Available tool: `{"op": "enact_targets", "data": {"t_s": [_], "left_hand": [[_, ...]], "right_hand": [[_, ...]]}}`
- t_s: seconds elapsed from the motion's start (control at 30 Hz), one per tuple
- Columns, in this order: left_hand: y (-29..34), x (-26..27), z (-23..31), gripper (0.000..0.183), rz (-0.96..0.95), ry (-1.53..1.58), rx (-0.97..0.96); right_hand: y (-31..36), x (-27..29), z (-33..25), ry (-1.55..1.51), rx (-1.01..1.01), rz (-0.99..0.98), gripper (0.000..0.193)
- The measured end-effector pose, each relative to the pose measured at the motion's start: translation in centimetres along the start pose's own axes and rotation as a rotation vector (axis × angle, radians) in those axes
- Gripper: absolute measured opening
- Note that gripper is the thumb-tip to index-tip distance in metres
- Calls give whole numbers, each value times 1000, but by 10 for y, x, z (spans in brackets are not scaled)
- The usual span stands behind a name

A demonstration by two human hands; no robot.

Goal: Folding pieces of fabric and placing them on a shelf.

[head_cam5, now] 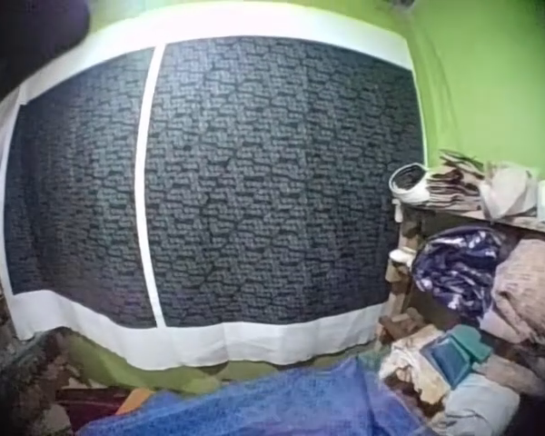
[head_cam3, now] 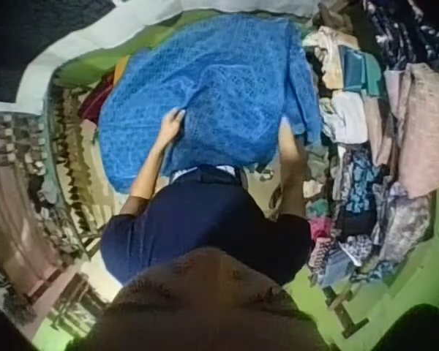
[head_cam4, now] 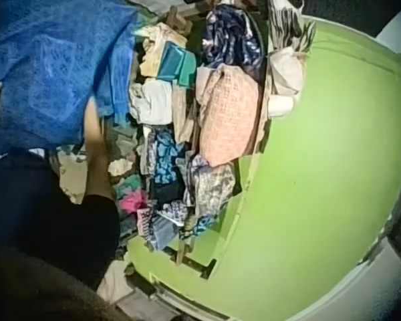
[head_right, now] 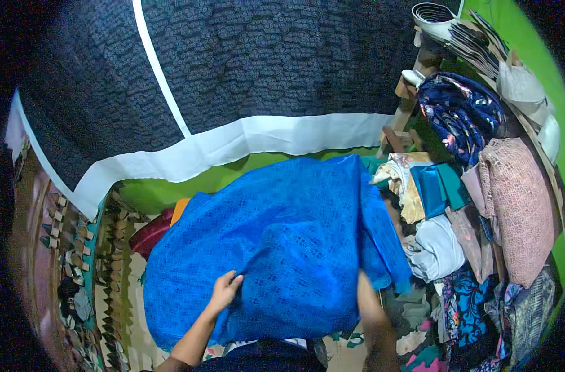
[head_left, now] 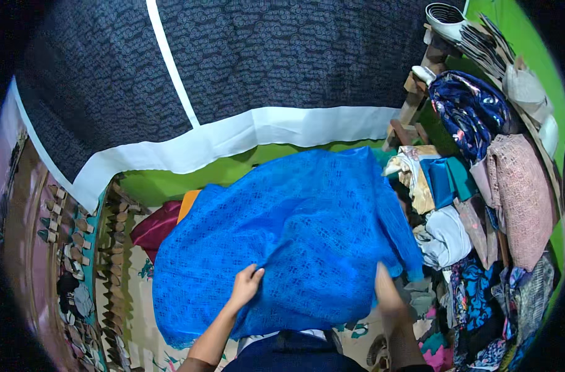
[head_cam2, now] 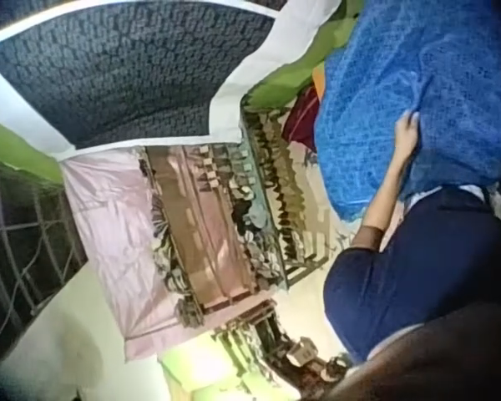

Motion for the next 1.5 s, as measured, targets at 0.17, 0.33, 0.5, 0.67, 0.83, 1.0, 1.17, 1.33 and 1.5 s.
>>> {"op": "enact_targets", "data": {"t_s": [0.17,0.33,0.5,0.67,0.83,1.0,1.17,1.33,1.5], "left_hand": [[22,18,13,26,183,-46,11],[31,12,-2,24,269,-78,52],[52,-15,44,22,266,-138,20],[102,-42,115,21,121,-58,-231],[111,-64,97,27,-94,-27,-148],[93,-94,-4,35,-127,-279,103],[82,-119,-39,46,-457,-380,-2],[2,28,25,22,-13,-579,-20],[-104,96,23,26,137,-863,-221]], "right_hand": [[-75,-95,41,-43,-71,-38,44],[-146,-242,36,-31,-102,-68,43],[-136,-237,32,33,-200,-167,42],[-128,-191,38,88,-333,-310,41],[-134,-164,34,132,-457,-387,39],[-142,-130,4,179,-494,-389,38],[-149,-177,-101,327,-117,-20,33],[-89,-367,-192,1226,517,-274,30],[-110,-445,-76,1564,412,-937,37]]}}
Point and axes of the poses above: each hand's wrist, its own y-axis away from the middle knuckle, its own x-axis out of the back of the hand, z = x × y, the point moved 6 cm from there along -y, towards the middle knuckle, and after that the axes turned 9 degrees about -z, right-handed, at the moved point
